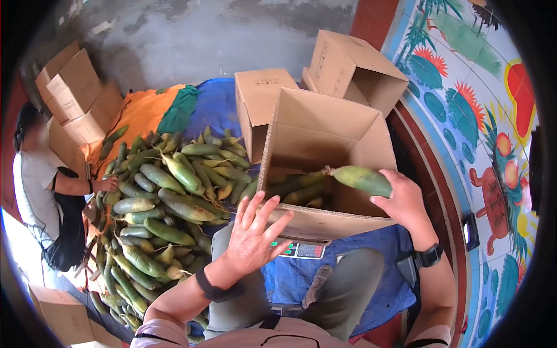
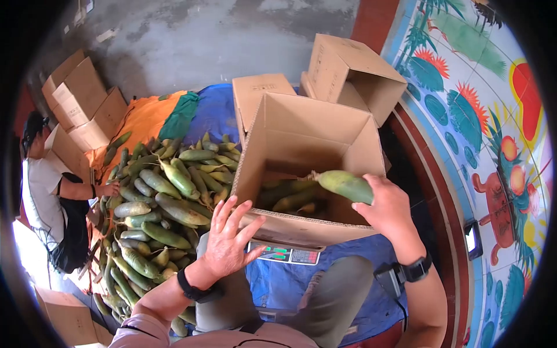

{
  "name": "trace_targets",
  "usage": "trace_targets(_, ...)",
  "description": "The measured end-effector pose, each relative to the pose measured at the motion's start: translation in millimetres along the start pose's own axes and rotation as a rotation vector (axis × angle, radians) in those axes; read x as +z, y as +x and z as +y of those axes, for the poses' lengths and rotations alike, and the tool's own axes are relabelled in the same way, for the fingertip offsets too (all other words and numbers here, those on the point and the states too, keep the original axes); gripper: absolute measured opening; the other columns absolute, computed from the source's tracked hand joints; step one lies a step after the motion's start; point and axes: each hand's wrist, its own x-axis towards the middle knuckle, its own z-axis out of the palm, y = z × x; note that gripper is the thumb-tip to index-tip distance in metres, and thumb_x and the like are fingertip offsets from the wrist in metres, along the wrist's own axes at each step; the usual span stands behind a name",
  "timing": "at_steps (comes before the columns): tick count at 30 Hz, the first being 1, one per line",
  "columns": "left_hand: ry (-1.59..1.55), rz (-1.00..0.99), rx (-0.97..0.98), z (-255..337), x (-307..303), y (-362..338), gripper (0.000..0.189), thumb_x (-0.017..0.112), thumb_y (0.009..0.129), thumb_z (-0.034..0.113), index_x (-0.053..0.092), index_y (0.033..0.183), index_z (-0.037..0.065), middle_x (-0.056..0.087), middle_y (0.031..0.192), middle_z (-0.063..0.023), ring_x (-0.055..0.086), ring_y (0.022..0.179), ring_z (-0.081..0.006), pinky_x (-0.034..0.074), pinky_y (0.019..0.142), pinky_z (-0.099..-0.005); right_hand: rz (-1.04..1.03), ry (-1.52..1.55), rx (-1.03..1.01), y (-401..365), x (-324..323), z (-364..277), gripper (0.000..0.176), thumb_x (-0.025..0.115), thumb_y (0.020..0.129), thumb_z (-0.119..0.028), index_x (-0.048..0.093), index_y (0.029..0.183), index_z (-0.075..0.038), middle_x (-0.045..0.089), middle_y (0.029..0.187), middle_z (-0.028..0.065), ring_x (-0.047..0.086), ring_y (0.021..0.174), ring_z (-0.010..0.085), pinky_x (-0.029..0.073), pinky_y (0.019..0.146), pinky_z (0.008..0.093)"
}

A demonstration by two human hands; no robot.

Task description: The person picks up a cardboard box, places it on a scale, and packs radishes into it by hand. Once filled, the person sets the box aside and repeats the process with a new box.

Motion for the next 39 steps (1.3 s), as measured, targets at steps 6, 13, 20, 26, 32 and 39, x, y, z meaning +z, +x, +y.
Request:
trace_targets(6, -0.01, 0.029, -0.006, -4.6, 7.2, -5.2, 0.055, 0.073, 0.076, 0.041, 0.06, 0.126, 0.022, 0.041, 0.143, -0.0123, 0.027, 0.138, -0.0377, 0.024, 0.111, -0.0554, -0.472, -0.363, -0.059, 32.2, 32.8, 4.8, 0.049, 0.076, 0.07, -0.028, 0.063, 0.111, -0.006, 0.068, 0.095, 0.0139, 0.064, 0.094, 0.0317, 0.049, 0.082, 0.0417)
trace_targets(13, 0.011, 0.098, 0.041, -8.4, 13.0, -5.1, 0.053, 0.074, 0.075, 0.04, 0.062, 0.121, 0.017, 0.044, 0.138, -0.0159, 0.035, 0.132, -0.042, 0.031, 0.107, -0.0576, -0.276, -0.006, -0.156, 49.9, 54.1, 13.2, 0.035, 0.069, 0.082, -0.016, 0.06, 0.114, -0.005, 0.065, 0.104, 0.0155, 0.064, 0.092, 0.0333, 0.05, 0.084, 0.0406)
trace_targets(20, -0.02, 0.132, 0.01, -10.6, 22.1, -7.1, 0.052, 0.073, 0.076, 0.039, 0.062, 0.124, 0.022, 0.042, 0.143, -0.011, 0.032, 0.135, -0.0375, 0.029, 0.109, -0.0548, 0.132, 0.298, -0.203, -1.8, 29.5, 1.5, 0.023, 0.066, 0.082, -0.003, 0.063, 0.105, -0.001, 0.063, 0.099, 0.0136, 0.064, 0.088, 0.0293, 0.051, 0.078, 0.0358)
trace_targets(26, 0.014, 0.073, 0.028, -12.1, 23.9, -6.8, 0.059, 0.072, 0.077, 0.034, 0.056, 0.129, 0.013, 0.036, 0.146, -0.0233, 0.027, 0.136, -0.0504, 0.025, 0.11, -0.0604, 0.444, 0.18, -0.192, -77.5, 27.8, 8.1, 0.022, 0.063, 0.081, 0.002, 0.063, 0.103, 0.0, 0.062, 0.105, 0.015, 0.061, 0.093, 0.0306, 0.05, 0.082, 0.0376)
trace_targets(32, -0.035, 0.224, 0.046, -11.2, 29.9, -6.4, 0.071, 0.072, 0.075, 0.024, 0.043, 0.139, 0.012, 0.022, 0.151, -0.0275, 0.021, 0.138, -0.0521, 0.025, 0.11, -0.0612, 0.436, 0.085, -0.185, -139.0, 67.3, 32.4, 0.032, 0.065, 0.079, -0.001, 0.06, 0.11, 0.0, 0.061, 0.11, 0.0162, 0.058, 0.098, 0.0335, 0.048, 0.086, 0.0415)
trace_targets(39, -0.094, 0.307, -0.028, -13.3, 36.6, -5.1, 0.074, 0.071, 0.077, 0.026, 0.039, 0.142, 0.011, 0.02, 0.151, -0.0296, 0.023, 0.138, -0.05, 0.024, 0.111, -0.0584, 0.37, 0.097, -0.073, -161.5, 100.6, 49.9, 0.034, 0.066, 0.079, -0.001, 0.059, 0.112, -0.001, 0.061, 0.11, 0.0154, 0.058, 0.099, 0.033, 0.048, 0.088, 0.0413)
